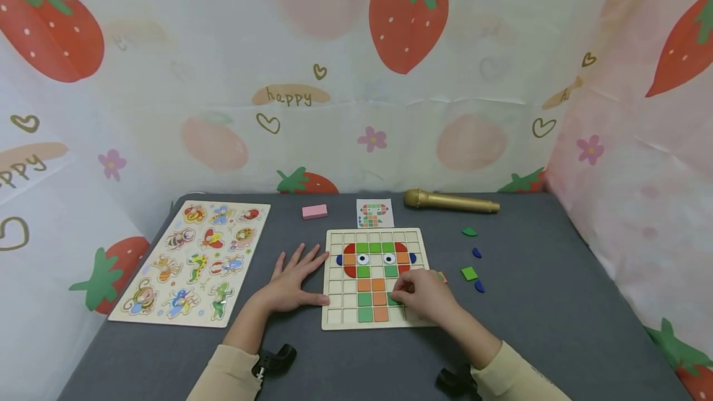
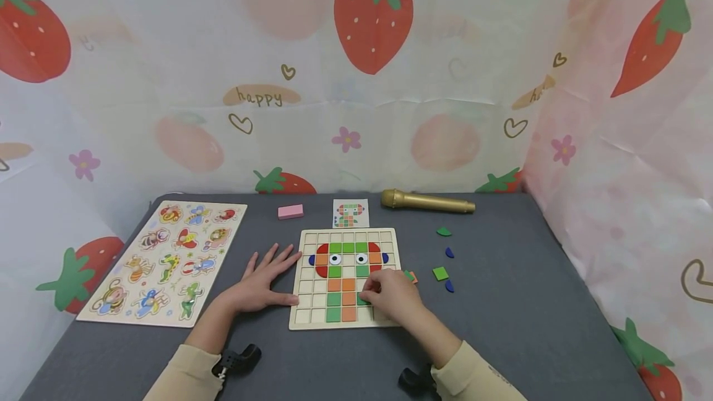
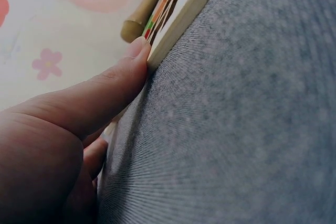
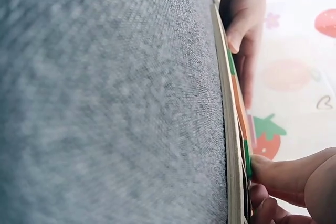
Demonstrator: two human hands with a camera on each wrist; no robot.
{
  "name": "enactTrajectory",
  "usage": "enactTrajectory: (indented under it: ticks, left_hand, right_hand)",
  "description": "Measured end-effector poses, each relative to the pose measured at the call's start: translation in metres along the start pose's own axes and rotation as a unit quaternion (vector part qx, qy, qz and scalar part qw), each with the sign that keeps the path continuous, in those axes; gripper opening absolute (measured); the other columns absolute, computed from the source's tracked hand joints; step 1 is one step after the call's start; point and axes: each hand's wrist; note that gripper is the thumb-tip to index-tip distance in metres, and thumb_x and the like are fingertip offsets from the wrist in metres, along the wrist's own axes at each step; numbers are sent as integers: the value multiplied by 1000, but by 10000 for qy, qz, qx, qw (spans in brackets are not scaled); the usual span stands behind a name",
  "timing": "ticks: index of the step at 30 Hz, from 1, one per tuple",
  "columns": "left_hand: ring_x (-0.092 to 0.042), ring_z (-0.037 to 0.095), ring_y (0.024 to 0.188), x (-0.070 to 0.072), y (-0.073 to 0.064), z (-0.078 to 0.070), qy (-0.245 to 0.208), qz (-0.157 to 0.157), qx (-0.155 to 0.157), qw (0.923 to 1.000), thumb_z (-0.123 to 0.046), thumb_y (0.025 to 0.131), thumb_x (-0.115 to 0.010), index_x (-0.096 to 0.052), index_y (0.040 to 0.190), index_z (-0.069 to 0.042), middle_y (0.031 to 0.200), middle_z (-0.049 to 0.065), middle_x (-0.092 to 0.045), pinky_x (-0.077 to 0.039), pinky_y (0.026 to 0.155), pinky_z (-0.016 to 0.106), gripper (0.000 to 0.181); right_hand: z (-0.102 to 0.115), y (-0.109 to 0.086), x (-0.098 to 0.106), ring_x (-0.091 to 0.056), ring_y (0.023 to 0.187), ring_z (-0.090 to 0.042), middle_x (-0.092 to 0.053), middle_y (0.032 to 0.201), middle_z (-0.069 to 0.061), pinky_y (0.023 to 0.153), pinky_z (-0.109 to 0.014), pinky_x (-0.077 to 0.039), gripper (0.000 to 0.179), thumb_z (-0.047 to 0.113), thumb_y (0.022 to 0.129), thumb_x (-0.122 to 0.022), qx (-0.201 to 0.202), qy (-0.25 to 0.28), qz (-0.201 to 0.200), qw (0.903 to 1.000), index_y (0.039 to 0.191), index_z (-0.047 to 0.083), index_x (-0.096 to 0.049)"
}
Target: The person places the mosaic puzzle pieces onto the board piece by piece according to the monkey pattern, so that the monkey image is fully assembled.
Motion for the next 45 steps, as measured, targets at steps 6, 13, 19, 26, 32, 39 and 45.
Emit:
enactTrajectory:
  ticks: [6, 13, 19, 26, 32, 39, 45]
  left_hand:
    - [5, 35, 157, -1, 0, 1, -54, 30, 21, 10000, -58, 80, -78, -30, 161, -25, 170, 5, -15, 14, 120, 63, 100]
    - [5, 35, 158, -1, 0, 0, -42, 34, 2, 10000, -58, 81, -78, -30, 161, -25, 170, 5, -15, 14, 120, 62, 100]
    - [5, 35, 157, -1, 0, 1, -44, 27, 18, 10000, -58, 80, -78, -30, 161, -25, 170, 5, -15, 14, 120, 62, 100]
    - [6, 34, 158, -2, 1, 2, -55, 50, 51, 10000, -59, 80, -78, -30, 161, -26, 170, 4, -15, 15, 120, 62, 100]
    - [6, 34, 158, -3, 2, 3, -6, 36, 38, 10000, -60, 80, -78, -29, 161, -27, 170, 3, -15, 14, 120, 62, 100]
    - [6, 34, 158, -2, 2, 3, -25, 33, 22, 10000, -60, 80, -78, -29, 161, -26, 170, 3, -15, 14, 120, 62, 100]
    - [6, 34, 158, -2, 2, 3, -4, 31, 22, 10000, -60, 80, -78, -29, 161, -26, 170, 4, -15, 14, 120, 62, 100]
  right_hand:
    - [-1, -3, 5, -50, 63, -7, -59, 68, 11, 59, -24, -41, 14, 22, 85, -82, -6, -8, 232, 9997, 77, 21, -70]
    - [-5, -3, 13, -51, 62, -10, -57, 66, 8, 57, -28, -38, 16, 23, 85, -82, -443, 27, 253, 9987, 77, 23, -68]
    - [-8, -7, 19, -51, 65, -11, -59, 68, 8, 58, -29, -40, 16, 21, 86, -82, -466, 189, 161, 9986, 77, 21, -68]
    - [-22, -9, 33, -56, 67, -10, -64, 76, 7, 59, -28, -46, 7, 15, 89, -78, -408, 313, -61, 9987, 86, 17, -72]
    - [-42, -13, 49, -57, 72, -12, -67, 85, 4, 57, -29, -47, 10, 14, 89, -78, -584, 374, -236, 9973, 98, 14, -74]
    - [-65, -18, 69, -64, 80, -15, -72, 95, -2, 61, -29, -51, 17, 14, 89, -78, -720, 342, -454, 9958, 105, 11, -74]
    - [-82, -22, 82, -68, 86, -21, -74, 105, -8, 64, -32, -54, 21, 10, 90, -76, -791, 237, -504, 9953, 111, 9, -73]
Point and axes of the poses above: each hand's wrist, its own y-axis towards the middle knuckle, its own x-axis out of the back of the hand, z = x × y
